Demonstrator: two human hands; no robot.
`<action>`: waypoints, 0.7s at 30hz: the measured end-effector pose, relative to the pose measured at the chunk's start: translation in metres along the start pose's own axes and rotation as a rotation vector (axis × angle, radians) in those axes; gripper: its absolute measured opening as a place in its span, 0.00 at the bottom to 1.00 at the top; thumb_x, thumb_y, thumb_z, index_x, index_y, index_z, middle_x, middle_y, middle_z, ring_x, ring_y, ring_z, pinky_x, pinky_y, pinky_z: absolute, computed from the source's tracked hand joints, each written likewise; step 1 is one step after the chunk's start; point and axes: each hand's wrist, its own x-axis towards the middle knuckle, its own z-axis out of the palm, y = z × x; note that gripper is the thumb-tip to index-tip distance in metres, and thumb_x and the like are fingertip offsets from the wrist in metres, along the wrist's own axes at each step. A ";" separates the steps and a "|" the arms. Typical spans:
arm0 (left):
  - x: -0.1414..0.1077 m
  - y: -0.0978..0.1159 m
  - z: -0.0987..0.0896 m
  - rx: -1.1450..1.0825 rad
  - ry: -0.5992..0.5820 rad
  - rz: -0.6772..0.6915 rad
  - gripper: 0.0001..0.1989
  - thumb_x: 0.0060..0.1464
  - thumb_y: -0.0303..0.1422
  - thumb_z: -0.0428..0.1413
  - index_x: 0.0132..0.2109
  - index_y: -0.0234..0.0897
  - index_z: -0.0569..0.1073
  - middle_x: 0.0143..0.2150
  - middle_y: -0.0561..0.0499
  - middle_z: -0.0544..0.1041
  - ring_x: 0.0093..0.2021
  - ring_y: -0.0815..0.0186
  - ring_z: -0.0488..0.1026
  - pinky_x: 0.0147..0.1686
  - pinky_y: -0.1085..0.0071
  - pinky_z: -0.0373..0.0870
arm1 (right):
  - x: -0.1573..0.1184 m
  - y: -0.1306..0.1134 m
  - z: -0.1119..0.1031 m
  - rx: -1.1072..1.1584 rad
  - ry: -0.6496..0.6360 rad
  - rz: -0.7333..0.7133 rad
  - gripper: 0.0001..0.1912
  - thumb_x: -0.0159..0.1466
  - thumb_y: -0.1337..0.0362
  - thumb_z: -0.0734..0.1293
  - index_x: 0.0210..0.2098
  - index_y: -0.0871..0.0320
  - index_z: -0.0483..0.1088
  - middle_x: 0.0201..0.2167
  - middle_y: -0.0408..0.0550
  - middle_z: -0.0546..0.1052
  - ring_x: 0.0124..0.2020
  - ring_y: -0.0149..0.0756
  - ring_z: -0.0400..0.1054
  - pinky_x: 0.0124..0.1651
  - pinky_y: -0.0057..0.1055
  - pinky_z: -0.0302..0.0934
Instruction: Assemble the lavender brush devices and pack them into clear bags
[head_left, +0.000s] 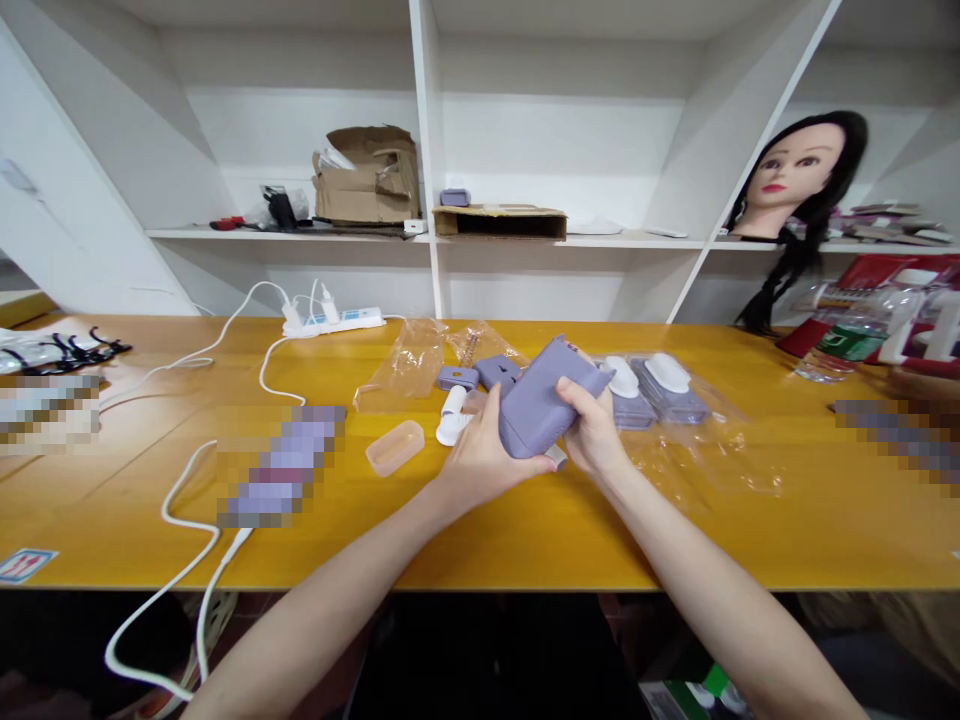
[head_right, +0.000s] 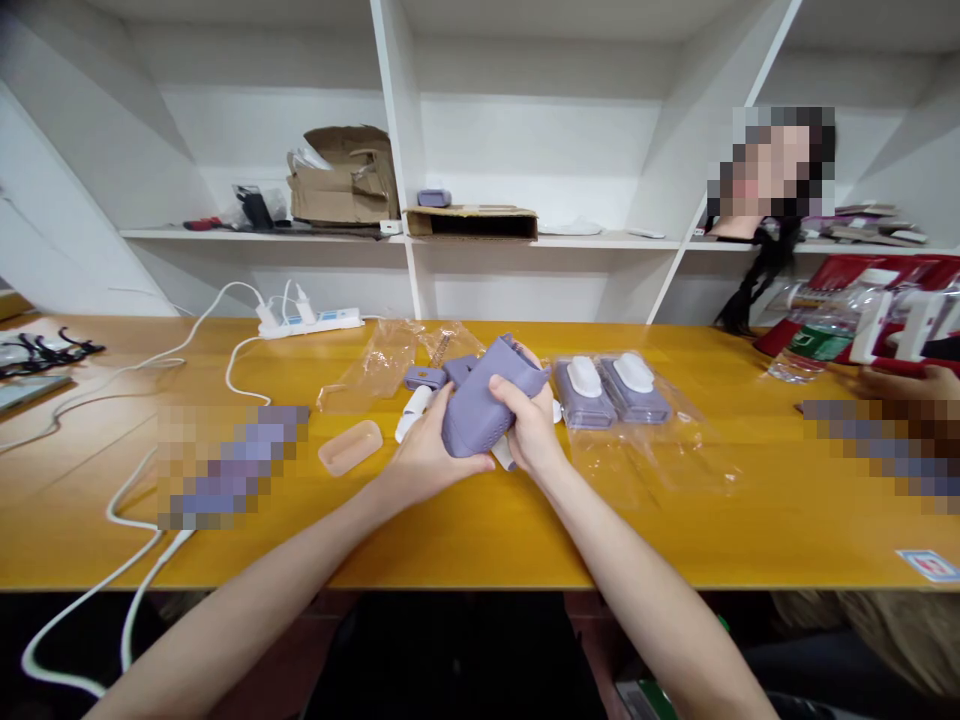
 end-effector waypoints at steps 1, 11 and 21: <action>-0.001 -0.001 0.001 -0.018 -0.015 -0.022 0.48 0.30 0.41 0.67 0.61 0.42 0.59 0.57 0.40 0.67 0.57 0.44 0.63 0.54 0.50 0.58 | -0.001 0.000 0.000 -0.062 -0.007 -0.022 0.25 0.54 0.53 0.64 0.49 0.53 0.64 0.43 0.49 0.74 0.48 0.42 0.67 0.52 0.41 0.61; -0.009 0.007 -0.005 -0.066 -0.055 0.052 0.43 0.31 0.38 0.68 0.57 0.41 0.61 0.53 0.44 0.69 0.52 0.50 0.66 0.51 0.57 0.61 | -0.004 -0.010 -0.008 -0.273 -0.098 -0.086 0.28 0.55 0.53 0.57 0.52 0.56 0.63 0.40 0.52 0.75 0.49 0.46 0.67 0.49 0.41 0.63; -0.001 -0.001 -0.012 -0.721 -0.504 -0.312 0.32 0.33 0.36 0.67 0.49 0.36 0.69 0.41 0.46 0.76 0.42 0.57 0.72 0.40 0.65 0.66 | -0.001 -0.022 -0.017 -0.174 -0.204 0.069 0.33 0.52 0.44 0.55 0.51 0.56 0.63 0.39 0.54 0.75 0.42 0.49 0.70 0.45 0.49 0.63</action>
